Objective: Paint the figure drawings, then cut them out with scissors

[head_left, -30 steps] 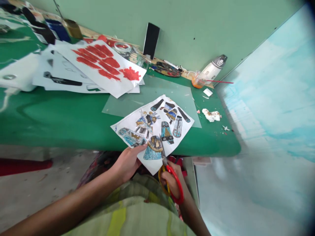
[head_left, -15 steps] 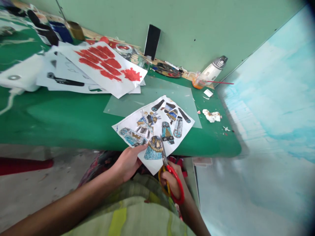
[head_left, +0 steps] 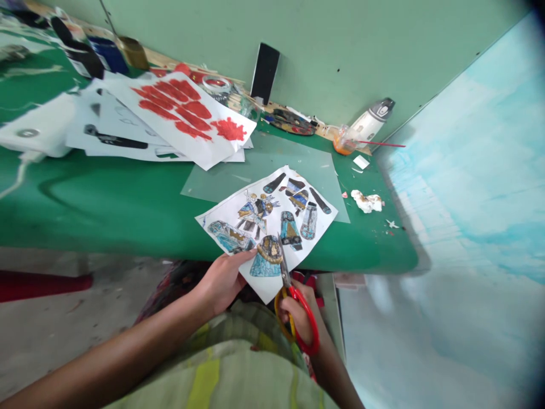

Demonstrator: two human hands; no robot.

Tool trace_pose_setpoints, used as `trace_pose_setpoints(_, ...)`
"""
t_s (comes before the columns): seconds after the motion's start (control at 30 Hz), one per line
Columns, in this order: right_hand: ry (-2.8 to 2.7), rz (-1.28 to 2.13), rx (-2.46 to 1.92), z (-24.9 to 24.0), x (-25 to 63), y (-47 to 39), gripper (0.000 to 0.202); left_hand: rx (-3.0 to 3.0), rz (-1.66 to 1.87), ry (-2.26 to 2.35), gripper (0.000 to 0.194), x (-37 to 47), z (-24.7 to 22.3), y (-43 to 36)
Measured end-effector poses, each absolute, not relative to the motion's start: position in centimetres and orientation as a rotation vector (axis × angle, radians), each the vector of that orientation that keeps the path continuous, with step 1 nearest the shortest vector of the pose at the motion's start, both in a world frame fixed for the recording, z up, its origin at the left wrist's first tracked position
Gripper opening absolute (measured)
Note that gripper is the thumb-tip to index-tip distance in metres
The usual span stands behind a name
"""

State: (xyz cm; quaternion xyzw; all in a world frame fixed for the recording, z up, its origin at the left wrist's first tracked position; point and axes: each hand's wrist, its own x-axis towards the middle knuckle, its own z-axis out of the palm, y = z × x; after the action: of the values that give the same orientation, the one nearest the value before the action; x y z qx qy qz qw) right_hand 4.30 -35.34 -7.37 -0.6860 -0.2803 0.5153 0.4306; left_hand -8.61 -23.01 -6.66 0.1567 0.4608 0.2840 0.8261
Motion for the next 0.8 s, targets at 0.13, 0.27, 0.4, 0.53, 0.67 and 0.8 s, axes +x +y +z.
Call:
trace_pose_setpoints(0.13, -0.678, 1.289, -1.700, -7.76, 4.24, -35.54, 0.007, 0.331, 0.602, 1.002, 0.021, -8.58, -6.63, -22.99)
trace_pose_setpoints(0.27, -0.697, 1.271, -1.673, -7.99, 4.34, -35.60, 0.006, 0.331, 0.594, 0.987, 0.022, -8.69, -6.68, -22.92)
trace_pose_setpoints(0.4, -0.724, 1.254, -1.689, -7.86, 4.39, -35.59, 0.004, 0.341, 0.575, 0.959, 0.018, -8.89, -6.68, -22.76)
trace_pose_setpoints(0.53, -0.689, 1.277, -1.665, -7.70, 4.34, -35.61, 0.004, 0.347, 0.559, 0.956, 0.017, -8.92, -6.62, -22.61)
trace_pose_setpoints(0.67, -0.685, 1.267, -1.658, -7.81, 4.31, -35.57, 0.003, 0.356, 0.567, 0.969, 0.017, -8.89, -6.57, -22.61)
trace_pose_setpoints(0.8, -0.676, 1.261, -1.674, -7.99, 4.26, -35.55, 0.005, 0.361, 0.574, 0.966, 0.016, -8.98, -6.64, -22.70)
